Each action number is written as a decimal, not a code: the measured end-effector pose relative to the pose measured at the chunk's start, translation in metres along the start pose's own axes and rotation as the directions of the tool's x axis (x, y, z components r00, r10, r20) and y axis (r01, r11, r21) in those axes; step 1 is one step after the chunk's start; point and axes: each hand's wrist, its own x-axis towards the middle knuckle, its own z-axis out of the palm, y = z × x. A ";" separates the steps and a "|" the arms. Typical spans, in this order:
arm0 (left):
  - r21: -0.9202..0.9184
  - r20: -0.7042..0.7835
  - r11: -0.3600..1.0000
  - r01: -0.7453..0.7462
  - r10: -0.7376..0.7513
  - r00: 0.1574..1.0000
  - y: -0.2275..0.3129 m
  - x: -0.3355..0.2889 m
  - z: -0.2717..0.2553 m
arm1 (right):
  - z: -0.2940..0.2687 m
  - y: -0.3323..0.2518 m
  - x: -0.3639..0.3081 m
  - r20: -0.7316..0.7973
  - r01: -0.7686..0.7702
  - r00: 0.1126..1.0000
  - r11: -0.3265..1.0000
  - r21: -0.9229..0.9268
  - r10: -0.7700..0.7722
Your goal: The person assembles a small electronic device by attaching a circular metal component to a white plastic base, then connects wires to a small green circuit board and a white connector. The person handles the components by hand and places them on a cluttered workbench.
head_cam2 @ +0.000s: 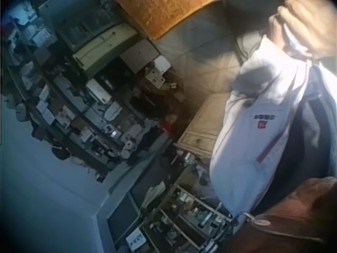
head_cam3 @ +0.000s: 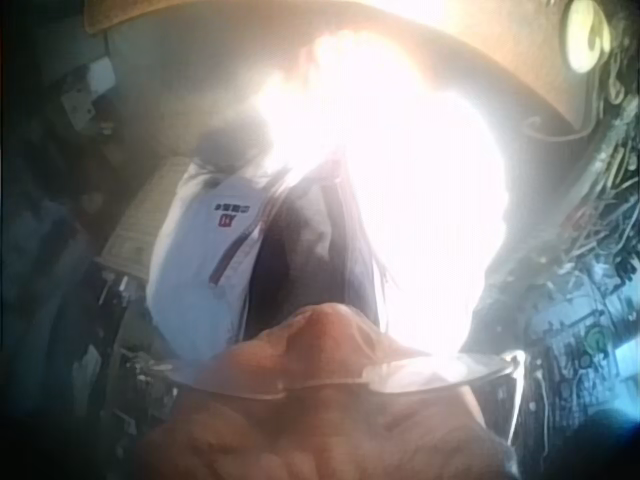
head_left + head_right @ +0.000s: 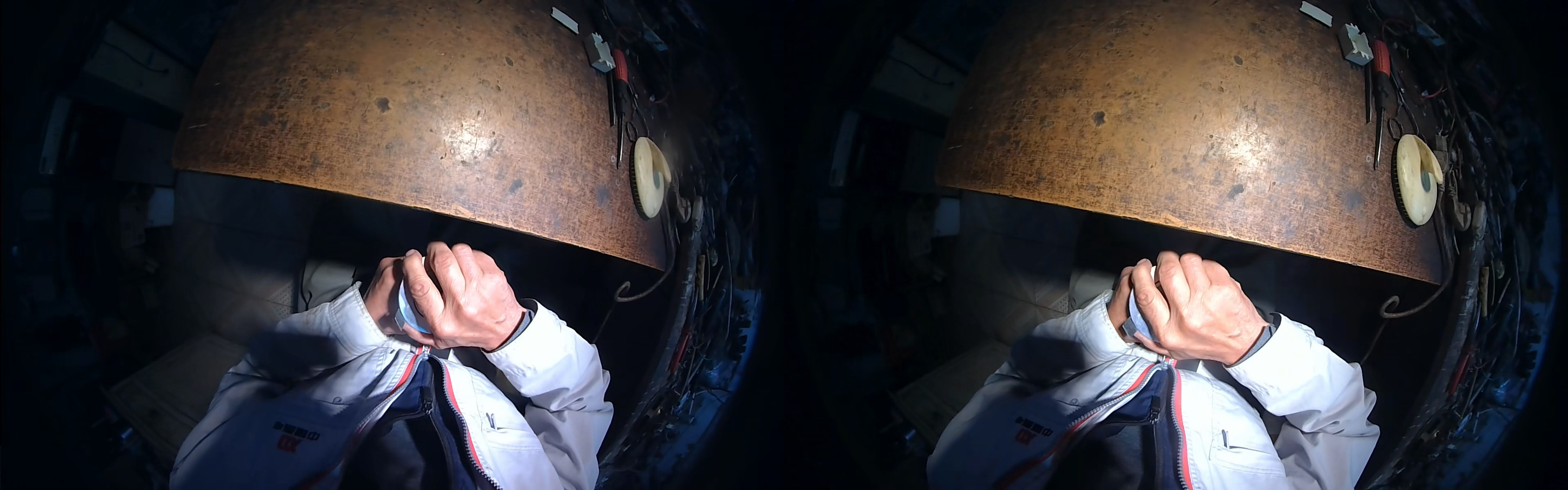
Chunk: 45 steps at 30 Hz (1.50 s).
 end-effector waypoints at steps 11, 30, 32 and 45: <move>-0.244 0.075 0.955 0.169 -0.155 0.985 0.020 0.014 -0.004 | -0.004 -0.004 -0.001 -0.005 -0.046 0.999 0.998 0.030 0.046; -0.683 0.306 0.602 0.414 -0.278 0.910 0.004 0.023 -0.017 | 0.008 -0.027 -0.057 -0.069 -0.361 0.561 0.319 0.876 0.825; -0.674 0.278 0.609 0.419 -0.316 0.907 0.006 0.024 -0.014 | 0.013 -0.030 -0.057 0.010 -0.339 0.560 0.219 0.915 0.828; -0.375 0.300 0.838 0.396 -0.294 0.907 0.001 0.024 -0.021 | 0.018 -0.038 -0.046 0.130 -0.365 0.502 0.073 0.928 0.855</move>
